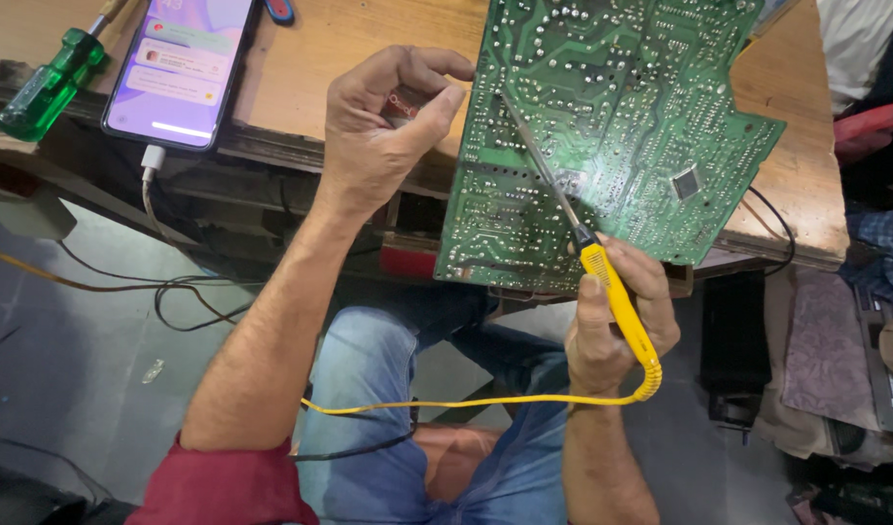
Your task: The person solders a green circuit board using a soldering iron and solder wire. They hold the board steady with one hand while applying solder to multiple points on the board with the other hand.
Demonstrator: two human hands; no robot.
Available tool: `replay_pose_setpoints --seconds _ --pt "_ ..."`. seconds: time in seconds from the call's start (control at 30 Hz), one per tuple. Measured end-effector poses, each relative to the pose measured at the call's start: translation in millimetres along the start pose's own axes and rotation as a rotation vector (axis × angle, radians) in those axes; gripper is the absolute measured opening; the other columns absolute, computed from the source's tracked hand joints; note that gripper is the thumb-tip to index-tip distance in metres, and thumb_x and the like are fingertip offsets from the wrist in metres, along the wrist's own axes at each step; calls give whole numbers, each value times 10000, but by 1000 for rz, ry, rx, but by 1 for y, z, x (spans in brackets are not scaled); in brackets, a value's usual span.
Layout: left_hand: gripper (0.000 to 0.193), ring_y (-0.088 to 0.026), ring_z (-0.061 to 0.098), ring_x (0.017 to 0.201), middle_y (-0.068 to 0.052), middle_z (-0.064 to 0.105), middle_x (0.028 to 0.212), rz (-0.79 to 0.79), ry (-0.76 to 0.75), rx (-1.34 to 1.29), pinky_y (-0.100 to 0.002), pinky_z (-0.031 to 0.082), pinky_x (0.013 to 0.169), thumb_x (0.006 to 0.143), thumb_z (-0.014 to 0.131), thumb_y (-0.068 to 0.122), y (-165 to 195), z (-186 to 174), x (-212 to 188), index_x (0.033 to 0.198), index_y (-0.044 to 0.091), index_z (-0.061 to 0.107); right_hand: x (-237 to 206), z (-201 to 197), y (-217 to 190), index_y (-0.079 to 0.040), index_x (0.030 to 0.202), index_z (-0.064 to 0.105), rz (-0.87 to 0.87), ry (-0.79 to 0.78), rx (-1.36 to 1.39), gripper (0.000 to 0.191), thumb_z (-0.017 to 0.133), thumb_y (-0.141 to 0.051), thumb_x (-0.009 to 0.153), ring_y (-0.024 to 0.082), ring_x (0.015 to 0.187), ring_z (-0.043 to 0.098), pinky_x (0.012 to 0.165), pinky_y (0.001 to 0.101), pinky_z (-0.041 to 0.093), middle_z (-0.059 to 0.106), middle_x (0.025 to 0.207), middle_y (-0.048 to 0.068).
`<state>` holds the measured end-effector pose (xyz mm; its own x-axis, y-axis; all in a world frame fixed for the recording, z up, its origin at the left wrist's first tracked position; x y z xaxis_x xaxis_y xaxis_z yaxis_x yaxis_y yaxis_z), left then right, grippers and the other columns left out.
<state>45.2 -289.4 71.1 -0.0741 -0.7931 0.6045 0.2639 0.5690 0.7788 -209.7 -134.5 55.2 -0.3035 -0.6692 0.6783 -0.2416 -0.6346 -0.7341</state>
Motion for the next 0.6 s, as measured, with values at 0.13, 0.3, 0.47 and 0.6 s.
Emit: replay_pose_setpoints --seconds 0.13,0.3,0.47,0.6 --pt "95 -15 638 900 -76 757 1179 -4 17 25 -167 500 756 1041 713 15 -1 -1 0 974 36 649 3 1 1 89 1210 650 14 -4 80 263 695 -11 971 261 1046 697 996 357 589 662 1200 215" --pt "78 -7 632 865 -68 753 1174 -11 29 5 -160 492 708 1031 718 13 -3 -1 -1 976 35 668 9 0 7 100 1226 642 57 -1 192 257 684 -3 994 301 1041 698 993 449 616 645 1206 221" --pt "64 -8 666 900 -66 746 1204 38 15 -14 -153 531 726 1062 721 9 -3 1 -1 1018 31 681 15 -3 13 105 1236 629 138 -15 245 274 698 -46 1018 325 1036 716 963 461 625 645 1243 209" --pt "68 -5 663 893 -61 747 1189 33 19 -6 -157 522 707 1045 723 13 -4 1 0 1002 35 674 17 -4 16 98 1238 631 169 -25 292 275 715 -50 1021 307 1066 708 988 462 623 650 1231 206"
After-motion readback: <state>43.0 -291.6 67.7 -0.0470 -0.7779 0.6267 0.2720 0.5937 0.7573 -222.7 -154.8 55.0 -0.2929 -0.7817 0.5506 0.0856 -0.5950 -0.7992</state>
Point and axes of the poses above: each hand's wrist, its own x-axis towards the middle knuckle, its own z-axis out of the palm, y = z × x, the point moved 8 cm from there along x, towards the middle knuckle
